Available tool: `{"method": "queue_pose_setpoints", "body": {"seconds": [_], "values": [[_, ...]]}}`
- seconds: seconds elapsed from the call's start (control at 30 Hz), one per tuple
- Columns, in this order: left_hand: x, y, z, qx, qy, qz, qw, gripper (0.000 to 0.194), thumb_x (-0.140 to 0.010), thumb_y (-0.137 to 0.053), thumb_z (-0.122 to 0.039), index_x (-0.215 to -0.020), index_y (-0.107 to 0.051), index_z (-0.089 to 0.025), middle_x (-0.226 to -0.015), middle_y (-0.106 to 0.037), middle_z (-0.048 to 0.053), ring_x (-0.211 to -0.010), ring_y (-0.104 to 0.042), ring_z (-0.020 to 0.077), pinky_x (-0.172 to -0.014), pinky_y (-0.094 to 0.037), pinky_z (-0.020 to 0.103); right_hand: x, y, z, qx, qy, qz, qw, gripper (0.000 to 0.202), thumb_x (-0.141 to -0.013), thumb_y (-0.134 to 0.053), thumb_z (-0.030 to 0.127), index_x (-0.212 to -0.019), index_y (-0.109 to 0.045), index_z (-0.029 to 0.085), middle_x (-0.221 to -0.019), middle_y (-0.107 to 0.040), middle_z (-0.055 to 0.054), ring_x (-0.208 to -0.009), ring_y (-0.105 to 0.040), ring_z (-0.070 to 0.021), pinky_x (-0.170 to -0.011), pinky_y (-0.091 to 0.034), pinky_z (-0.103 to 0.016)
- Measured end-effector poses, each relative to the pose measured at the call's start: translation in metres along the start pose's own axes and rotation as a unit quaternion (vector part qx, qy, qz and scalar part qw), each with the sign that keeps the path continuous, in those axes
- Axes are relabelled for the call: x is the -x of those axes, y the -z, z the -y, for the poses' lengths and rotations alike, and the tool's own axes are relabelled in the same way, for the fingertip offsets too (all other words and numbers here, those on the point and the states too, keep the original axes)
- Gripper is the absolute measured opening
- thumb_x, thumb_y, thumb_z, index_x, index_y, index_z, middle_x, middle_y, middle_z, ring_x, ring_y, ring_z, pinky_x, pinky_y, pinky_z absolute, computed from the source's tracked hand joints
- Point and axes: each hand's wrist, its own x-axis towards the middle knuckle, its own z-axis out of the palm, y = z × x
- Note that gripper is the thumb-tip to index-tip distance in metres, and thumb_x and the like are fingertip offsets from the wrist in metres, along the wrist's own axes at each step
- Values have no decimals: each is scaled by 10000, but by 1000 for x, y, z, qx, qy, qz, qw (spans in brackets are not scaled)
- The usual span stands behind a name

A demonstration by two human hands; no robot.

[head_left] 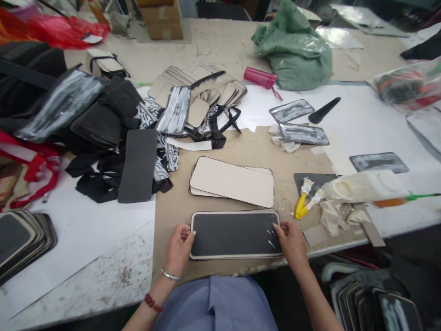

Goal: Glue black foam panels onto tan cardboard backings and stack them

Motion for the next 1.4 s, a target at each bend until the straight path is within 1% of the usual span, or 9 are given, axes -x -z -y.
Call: {"method": "queue_pose_setpoints", "body": {"seconds": [0.5,0.63,0.8,0.9,1.03,1.13,1.2,1.27,1.4], "values": [[-1,0,1,-6,-3,3,1000,435,-519,-598,-587,-679,-525,-190,-590,-579,17,-573,-570,196,-609,-502,376,1,1,2,-20,-13,4,1000,338,-722,-436,531,-797,-484,205,-757,-539,-54,-706,-529,-222,-681,-423,-355],[1,2,5,4,14,8,1000,465,-500,-603,-615,-675,-522,-193,-592,-578,18,-584,-574,204,-616,-504,378,1,6,-2,-13,-13,31,999,302,-773,-361,489,-813,-488,217,-785,-574,-68,-765,-551,-240,-709,-417,-371],[-3,13,7,-37,18,8,999,460,-578,-554,-608,-774,-517,-193,-677,-601,46,-673,-595,249,-703,-493,437,-17,19,8,6,-30,5,1000,341,-765,-335,504,-856,-496,218,-847,-598,-89,-807,-562,-258,-739,-415,-387],[-27,16,-9,-71,-26,-21,997,460,-626,-515,-594,-844,-519,-188,-771,-610,77,-739,-599,273,-738,-489,466,-35,21,26,-3,-2,17,1000,356,-765,-343,531,-829,-506,220,-829,-593,-79,-785,-560,-250,-726,-420,-377],[-80,4,-48,-114,-206,-53,971,513,-640,-525,-524,-1007,-528,-165,-1037,-583,145,-987,-550,318,-874,-444,500,-54,13,48,23,59,33,997,387,-733,-459,509,-947,-506,189,-849,-588,-80,-823,-559,-263,-760,-423,-390],[-112,-13,-63,-147,-300,-30,942,560,-632,-555,-436,-1119,-505,-166,-1167,-545,147,-1124,-477,324,-978,-373,510,-59,3,54,64,80,39,994,449,-682,-576,393,-1062,-486,170,-952,-594,-97,-919,-556,-271,-809,-420,-384],[-126,-25,-59,-161,-316,-9,935,551,-650,-535,-400,-1148,-501,-165,-1167,-552,142,-1111,-495,316,-979,-382,508,-60,-2,53,87,83,46,992,427,-677,-598,311,-1071,-496,182,-1016,-592,-97,-961,-554,-263,-813,-424,-363],[-136,-33,-46,-166,-325,1,931,515,-680,-499,-392,-1142,-515,-164,-1150,-565,139,-1088,-519,306,-965,-405,500,-60,-3,51,107,80,47,990,406,-681,-601,254,-1072,-507,196,-1044,-593,-85,-978,-554,-251,-804,-426,-347],[-148,-34,-20,-165,-323,-4,932,465,-691,-486,-430,-1073,-573,-179,-1085,-603,128,-1036,-560,302,-916,-461,478,-80,18,56,154,103,79,980,250,-720,-595,242,-965,-553,216,-949,-627,-47,-926,-571,-231,-754,-422,-313]]}}
